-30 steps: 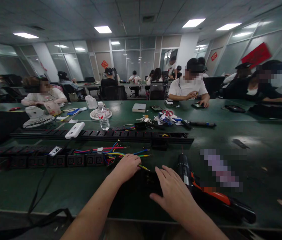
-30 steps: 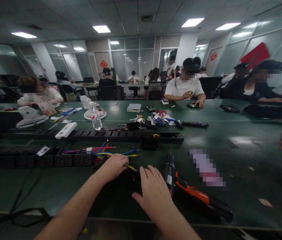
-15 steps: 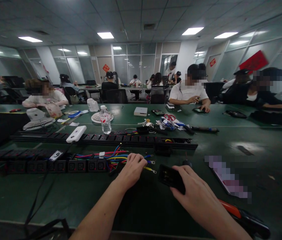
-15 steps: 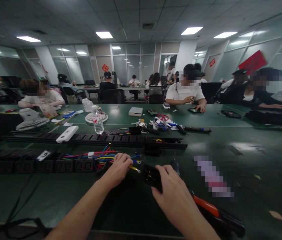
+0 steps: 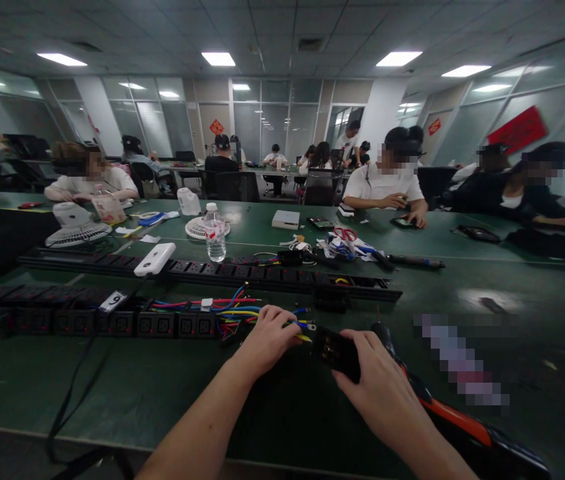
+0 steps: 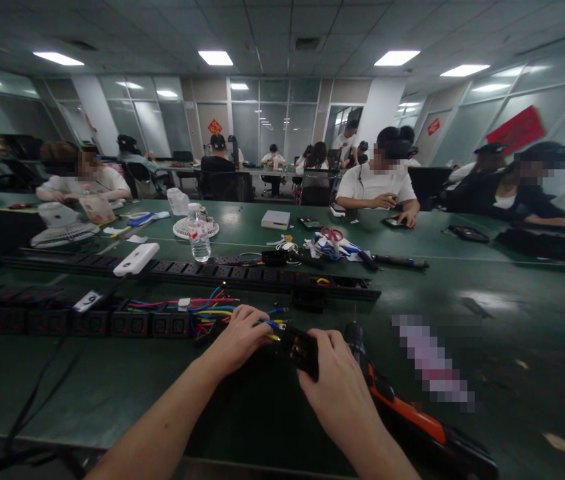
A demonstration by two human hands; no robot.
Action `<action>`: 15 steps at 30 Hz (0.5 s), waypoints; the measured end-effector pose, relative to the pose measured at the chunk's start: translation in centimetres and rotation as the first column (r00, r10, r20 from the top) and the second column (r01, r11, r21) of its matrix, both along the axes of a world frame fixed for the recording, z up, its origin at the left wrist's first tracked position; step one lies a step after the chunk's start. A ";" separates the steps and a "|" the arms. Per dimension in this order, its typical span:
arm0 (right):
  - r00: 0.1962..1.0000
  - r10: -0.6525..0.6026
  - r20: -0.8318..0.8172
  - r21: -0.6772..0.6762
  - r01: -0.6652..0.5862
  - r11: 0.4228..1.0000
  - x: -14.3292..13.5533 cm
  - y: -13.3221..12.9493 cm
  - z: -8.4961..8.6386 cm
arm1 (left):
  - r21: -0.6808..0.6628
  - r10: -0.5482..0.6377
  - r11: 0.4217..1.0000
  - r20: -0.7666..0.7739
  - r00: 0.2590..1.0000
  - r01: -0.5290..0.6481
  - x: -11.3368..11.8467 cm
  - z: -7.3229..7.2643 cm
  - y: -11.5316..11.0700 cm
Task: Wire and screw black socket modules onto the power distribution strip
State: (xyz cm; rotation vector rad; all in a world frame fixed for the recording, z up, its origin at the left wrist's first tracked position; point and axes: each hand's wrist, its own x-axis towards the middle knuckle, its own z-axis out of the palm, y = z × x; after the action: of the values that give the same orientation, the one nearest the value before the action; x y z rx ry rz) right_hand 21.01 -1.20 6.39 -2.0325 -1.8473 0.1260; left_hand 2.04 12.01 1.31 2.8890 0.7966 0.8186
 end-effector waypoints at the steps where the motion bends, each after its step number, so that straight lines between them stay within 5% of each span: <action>1: 1.000 -0.004 0.000 -0.001 0.004 1.000 -0.1 0.0 0.0 | -0.002 -0.007 1.000 -0.005 1.000 0.007 0.0 0.0 0.0; 15: 1.000 0.014 -0.016 -0.045 -0.015 0.999 -1.1 1.0 -0.5 | -0.132 -0.039 0.991 -0.025 0.999 0.036 -0.5 1.2 -0.9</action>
State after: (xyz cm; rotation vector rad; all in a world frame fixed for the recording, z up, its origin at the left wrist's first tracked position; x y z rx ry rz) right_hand 19.89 -0.24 5.91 -2.0426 -1.8659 0.1887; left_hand 1.55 11.12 2.53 2.7960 0.7654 0.6970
